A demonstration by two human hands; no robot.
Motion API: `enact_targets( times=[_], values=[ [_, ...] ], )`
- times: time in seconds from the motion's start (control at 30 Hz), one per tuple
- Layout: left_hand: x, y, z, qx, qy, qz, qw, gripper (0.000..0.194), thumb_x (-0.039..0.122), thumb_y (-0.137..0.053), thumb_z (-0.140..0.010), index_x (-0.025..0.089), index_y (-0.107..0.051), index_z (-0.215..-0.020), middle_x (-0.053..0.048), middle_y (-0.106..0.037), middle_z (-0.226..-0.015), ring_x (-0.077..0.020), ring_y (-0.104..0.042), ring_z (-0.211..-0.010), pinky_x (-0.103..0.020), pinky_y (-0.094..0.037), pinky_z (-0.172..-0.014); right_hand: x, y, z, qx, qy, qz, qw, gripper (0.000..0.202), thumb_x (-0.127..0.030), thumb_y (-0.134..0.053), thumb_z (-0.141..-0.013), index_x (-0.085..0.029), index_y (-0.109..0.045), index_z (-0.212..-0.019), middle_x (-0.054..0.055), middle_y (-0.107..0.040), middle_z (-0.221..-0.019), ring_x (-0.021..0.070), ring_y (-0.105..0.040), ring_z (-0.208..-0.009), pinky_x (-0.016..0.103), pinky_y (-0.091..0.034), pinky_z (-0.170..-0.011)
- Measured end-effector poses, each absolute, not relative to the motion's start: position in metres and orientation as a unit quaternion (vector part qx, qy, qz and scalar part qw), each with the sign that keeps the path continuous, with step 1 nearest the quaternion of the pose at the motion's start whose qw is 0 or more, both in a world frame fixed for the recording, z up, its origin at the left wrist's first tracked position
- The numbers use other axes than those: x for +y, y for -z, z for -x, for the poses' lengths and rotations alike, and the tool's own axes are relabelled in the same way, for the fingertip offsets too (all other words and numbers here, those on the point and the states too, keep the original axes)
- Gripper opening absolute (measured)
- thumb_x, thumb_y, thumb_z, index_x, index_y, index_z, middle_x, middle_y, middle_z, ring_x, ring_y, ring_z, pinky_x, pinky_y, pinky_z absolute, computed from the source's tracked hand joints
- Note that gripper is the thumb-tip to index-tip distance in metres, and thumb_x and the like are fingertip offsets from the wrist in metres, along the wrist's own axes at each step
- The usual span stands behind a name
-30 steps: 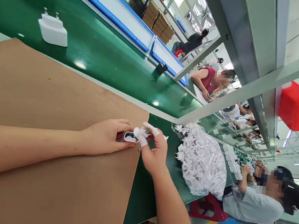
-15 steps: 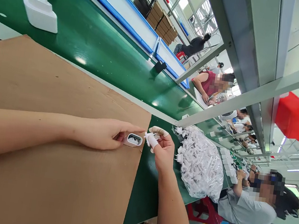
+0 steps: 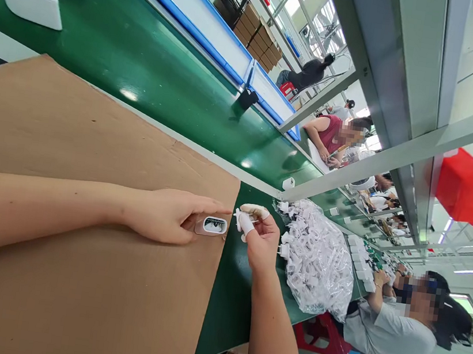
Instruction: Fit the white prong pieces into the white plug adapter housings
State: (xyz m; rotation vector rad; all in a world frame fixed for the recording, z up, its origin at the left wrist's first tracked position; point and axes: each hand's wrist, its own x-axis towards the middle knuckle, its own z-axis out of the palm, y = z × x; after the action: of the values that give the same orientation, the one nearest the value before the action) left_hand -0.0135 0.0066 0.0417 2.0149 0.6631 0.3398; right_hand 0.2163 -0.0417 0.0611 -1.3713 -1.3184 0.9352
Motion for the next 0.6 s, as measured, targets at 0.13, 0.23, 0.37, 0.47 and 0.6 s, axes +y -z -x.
enact_targets(
  times=[0.13, 0.23, 0.37, 0.47, 0.6],
  values=[
    [0.005, -0.037, 0.012, 0.207, -0.162, -0.830, 0.493, 0.057, 0.038, -0.053, -0.095, 0.029, -0.062, -0.151, -0.007, -0.072, -0.129, -0.0217, -0.069, -0.097, -0.026, -0.053, -0.087, -0.042, -0.061, -0.218, -0.560, -0.372, 0.554, 0.492, 0.017, -0.035, -0.080, -0.079, -0.023, -0.077, -0.090, 0.003, -0.070, -0.097, 0.0121, -0.061, -0.069, 0.021, -0.039, -0.045],
    [0.003, -0.032, 0.006, 0.226, -0.159, -0.825, 0.493, 0.058, 0.040, -0.057, -0.094, 0.031, -0.061, -0.151, -0.008, -0.064, -0.139, -0.0195, -0.069, -0.088, -0.026, -0.054, -0.079, -0.043, -0.060, -0.220, -0.566, -0.368, 0.548, 0.493, 0.016, -0.033, -0.080, -0.080, -0.023, -0.078, -0.092, 0.003, -0.071, -0.099, 0.0121, -0.062, -0.070, 0.020, -0.040, -0.044],
    [0.002, -0.026, 0.002, 0.346, -0.194, -0.806, 0.440, 0.080, 0.058, -0.082, -0.071, 0.025, -0.064, -0.141, -0.009, -0.063, -0.127, -0.0241, -0.069, -0.087, -0.030, -0.054, -0.075, -0.042, -0.057, -0.221, -0.572, -0.362, 0.548, 0.492, 0.016, -0.034, -0.080, -0.082, -0.023, -0.077, -0.093, 0.003, -0.071, -0.100, 0.0122, -0.062, -0.071, 0.020, -0.043, -0.046],
    [0.007, -0.027, 0.006, 0.383, -0.192, -0.784, 0.450, 0.104, 0.063, -0.091, -0.053, 0.023, -0.059, -0.144, -0.010, -0.059, -0.133, -0.0250, -0.068, -0.088, -0.031, -0.055, -0.072, -0.043, -0.054, -0.219, -0.580, -0.346, 0.547, 0.495, 0.030, -0.036, -0.082, -0.081, -0.023, -0.076, -0.108, 0.004, -0.073, -0.101, 0.0137, -0.065, -0.076, 0.023, -0.053, -0.054],
    [0.013, -0.031, 0.012, 0.336, -0.148, -0.765, 0.530, 0.080, 0.054, -0.076, -0.071, 0.024, -0.060, -0.144, -0.004, -0.068, -0.105, -0.0213, -0.065, -0.080, -0.028, -0.051, -0.068, -0.048, -0.050, -0.217, -0.629, -0.307, 0.525, 0.485, 0.044, -0.032, -0.083, -0.084, -0.024, -0.072, -0.125, 0.006, -0.074, -0.105, 0.0153, -0.068, -0.084, 0.029, -0.060, -0.071]
  ],
)
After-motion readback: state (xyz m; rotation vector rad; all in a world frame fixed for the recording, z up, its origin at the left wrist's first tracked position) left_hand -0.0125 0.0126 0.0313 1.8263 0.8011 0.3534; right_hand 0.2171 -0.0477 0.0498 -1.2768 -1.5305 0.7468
